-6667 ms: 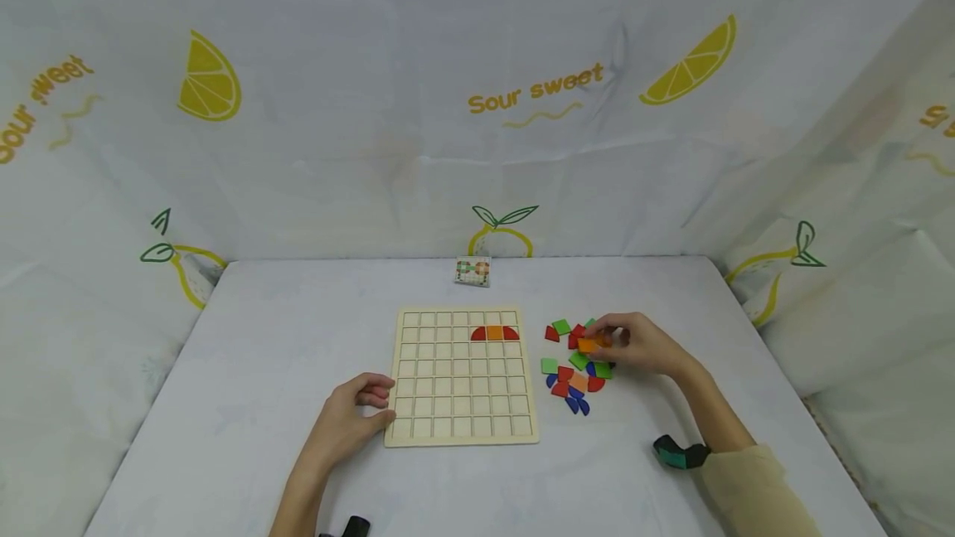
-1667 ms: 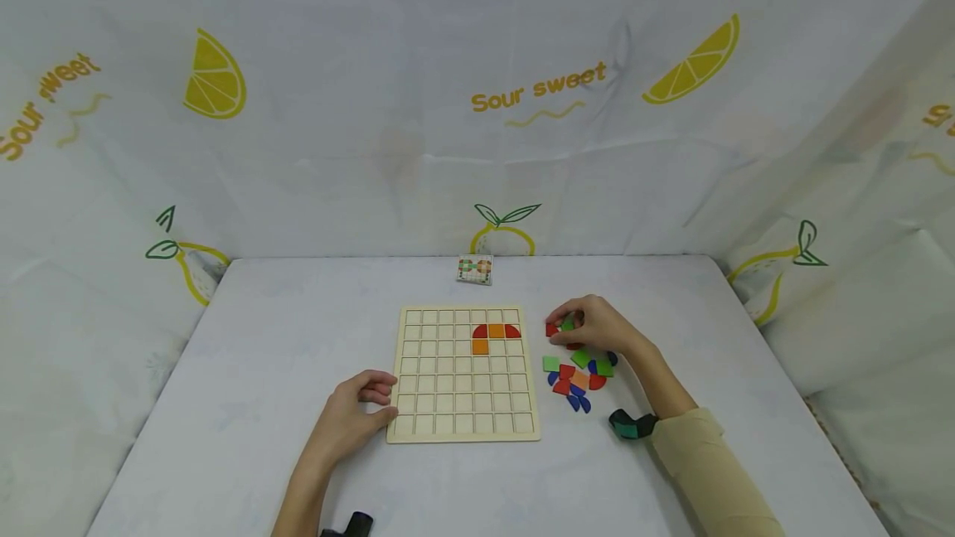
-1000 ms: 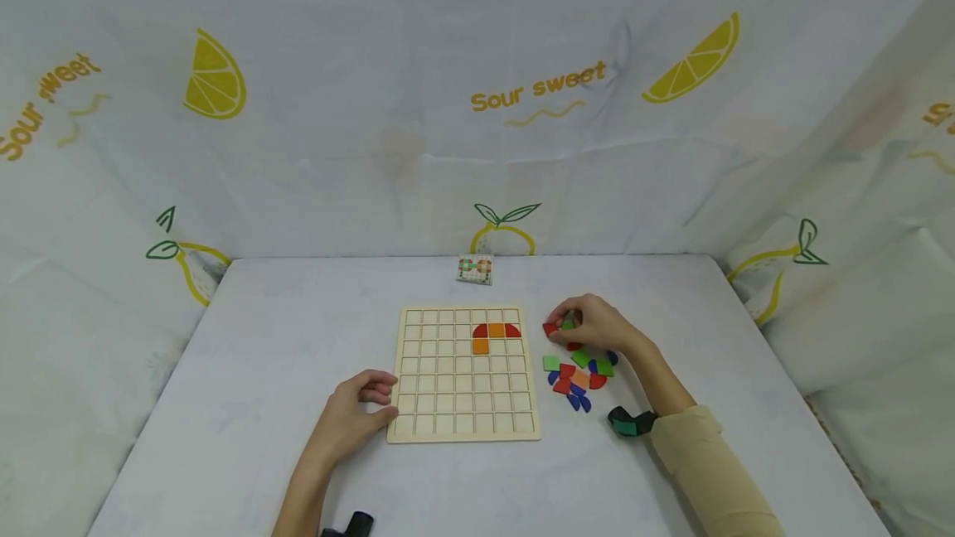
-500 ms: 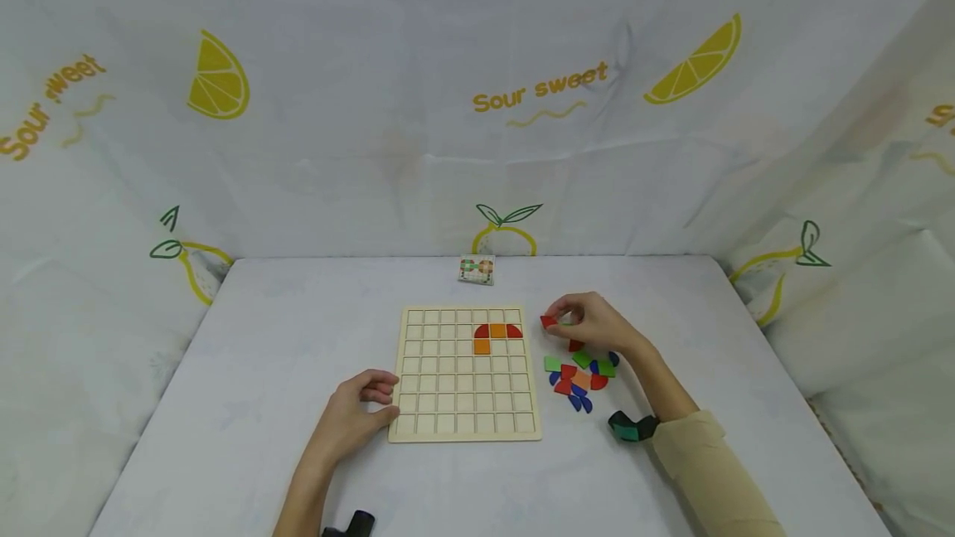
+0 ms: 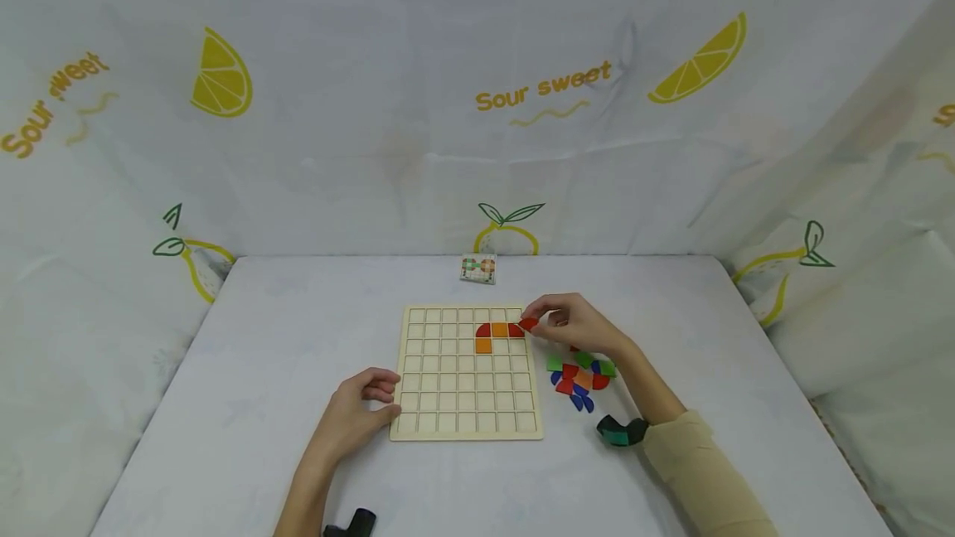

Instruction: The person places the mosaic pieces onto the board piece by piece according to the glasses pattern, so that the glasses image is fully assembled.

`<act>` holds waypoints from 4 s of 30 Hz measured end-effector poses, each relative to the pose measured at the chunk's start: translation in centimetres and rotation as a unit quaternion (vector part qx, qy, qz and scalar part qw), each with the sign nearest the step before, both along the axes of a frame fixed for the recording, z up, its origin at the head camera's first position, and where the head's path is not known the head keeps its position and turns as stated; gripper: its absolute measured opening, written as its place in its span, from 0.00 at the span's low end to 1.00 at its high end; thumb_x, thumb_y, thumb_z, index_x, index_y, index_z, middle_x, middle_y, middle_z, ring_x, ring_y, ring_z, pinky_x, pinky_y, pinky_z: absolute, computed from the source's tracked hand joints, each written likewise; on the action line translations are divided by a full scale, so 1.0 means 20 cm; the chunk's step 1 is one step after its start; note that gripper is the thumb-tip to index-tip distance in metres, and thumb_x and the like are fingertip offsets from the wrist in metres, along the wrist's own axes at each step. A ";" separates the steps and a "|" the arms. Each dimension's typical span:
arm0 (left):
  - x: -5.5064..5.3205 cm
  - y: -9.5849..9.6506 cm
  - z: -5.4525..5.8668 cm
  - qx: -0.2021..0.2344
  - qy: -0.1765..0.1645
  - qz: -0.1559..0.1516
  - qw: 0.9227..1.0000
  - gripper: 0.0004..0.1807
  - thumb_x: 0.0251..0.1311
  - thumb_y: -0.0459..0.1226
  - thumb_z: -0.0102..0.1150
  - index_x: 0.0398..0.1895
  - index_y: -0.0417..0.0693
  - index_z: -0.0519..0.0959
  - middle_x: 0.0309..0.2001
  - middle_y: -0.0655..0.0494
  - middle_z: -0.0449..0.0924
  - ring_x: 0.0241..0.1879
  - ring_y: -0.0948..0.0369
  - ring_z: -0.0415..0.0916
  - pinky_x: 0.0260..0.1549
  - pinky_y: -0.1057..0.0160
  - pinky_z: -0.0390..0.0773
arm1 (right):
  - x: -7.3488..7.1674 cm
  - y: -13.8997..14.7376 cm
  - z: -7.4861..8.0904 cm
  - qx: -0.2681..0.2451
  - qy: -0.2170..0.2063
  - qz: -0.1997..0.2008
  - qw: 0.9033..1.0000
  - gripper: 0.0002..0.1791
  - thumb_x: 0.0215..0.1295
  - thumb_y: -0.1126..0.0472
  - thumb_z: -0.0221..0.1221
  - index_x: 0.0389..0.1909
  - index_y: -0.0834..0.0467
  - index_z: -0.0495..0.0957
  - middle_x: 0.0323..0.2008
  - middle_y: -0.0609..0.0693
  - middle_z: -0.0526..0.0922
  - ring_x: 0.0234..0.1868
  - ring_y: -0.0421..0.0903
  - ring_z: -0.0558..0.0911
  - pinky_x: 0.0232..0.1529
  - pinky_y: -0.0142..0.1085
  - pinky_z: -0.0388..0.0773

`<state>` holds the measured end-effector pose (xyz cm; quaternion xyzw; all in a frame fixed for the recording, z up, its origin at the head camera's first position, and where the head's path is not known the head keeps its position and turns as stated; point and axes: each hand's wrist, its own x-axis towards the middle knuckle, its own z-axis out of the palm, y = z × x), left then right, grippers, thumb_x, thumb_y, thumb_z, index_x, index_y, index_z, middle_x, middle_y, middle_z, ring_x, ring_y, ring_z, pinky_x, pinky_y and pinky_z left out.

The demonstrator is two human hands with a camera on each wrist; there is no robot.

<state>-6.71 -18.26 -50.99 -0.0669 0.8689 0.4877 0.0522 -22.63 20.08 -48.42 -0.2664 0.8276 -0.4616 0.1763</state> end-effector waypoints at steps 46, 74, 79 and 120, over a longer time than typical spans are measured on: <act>0.00 0.00 0.02 0.010 -0.006 -0.003 1.000 0.22 0.54 0.27 0.77 0.54 0.44 0.86 0.44 0.52 0.86 0.42 0.63 0.82 0.48 0.65 0.78 | 0.10 -0.36 -0.06 0.070 0.092 0.133 0.984 0.12 0.72 0.59 0.70 0.53 0.52 0.91 0.43 0.47 0.86 0.26 0.33 0.71 0.32 0.26 0.71; -0.01 0.01 0.00 0.005 -0.005 0.003 1.000 0.22 0.54 0.26 0.76 0.53 0.44 0.86 0.44 0.52 0.86 0.42 0.63 0.82 0.47 0.67 0.78 | 0.12 -0.15 0.01 0.045 0.078 0.069 0.993 0.15 0.70 0.60 0.72 0.56 0.58 0.89 0.46 0.53 0.90 0.32 0.39 0.77 0.35 0.29 0.77; -0.01 0.01 0.01 0.005 -0.011 0.005 1.000 0.22 0.54 0.26 0.76 0.53 0.44 0.86 0.44 0.53 0.85 0.42 0.63 0.82 0.47 0.67 0.77 | 0.12 -0.04 0.04 0.055 0.076 0.029 0.995 0.16 0.71 0.59 0.71 0.56 0.57 0.89 0.48 0.52 0.91 0.33 0.40 0.78 0.32 0.30 0.77; 0.00 0.00 0.03 0.006 0.002 -0.004 1.000 0.23 0.53 0.27 0.79 0.54 0.43 0.86 0.45 0.51 0.86 0.43 0.63 0.82 0.46 0.65 0.78 | 0.11 0.60 -0.03 0.124 0.042 -0.146 0.981 0.19 0.68 0.60 0.73 0.56 0.62 0.86 0.53 0.61 0.89 0.36 0.44 0.77 0.37 0.28 0.75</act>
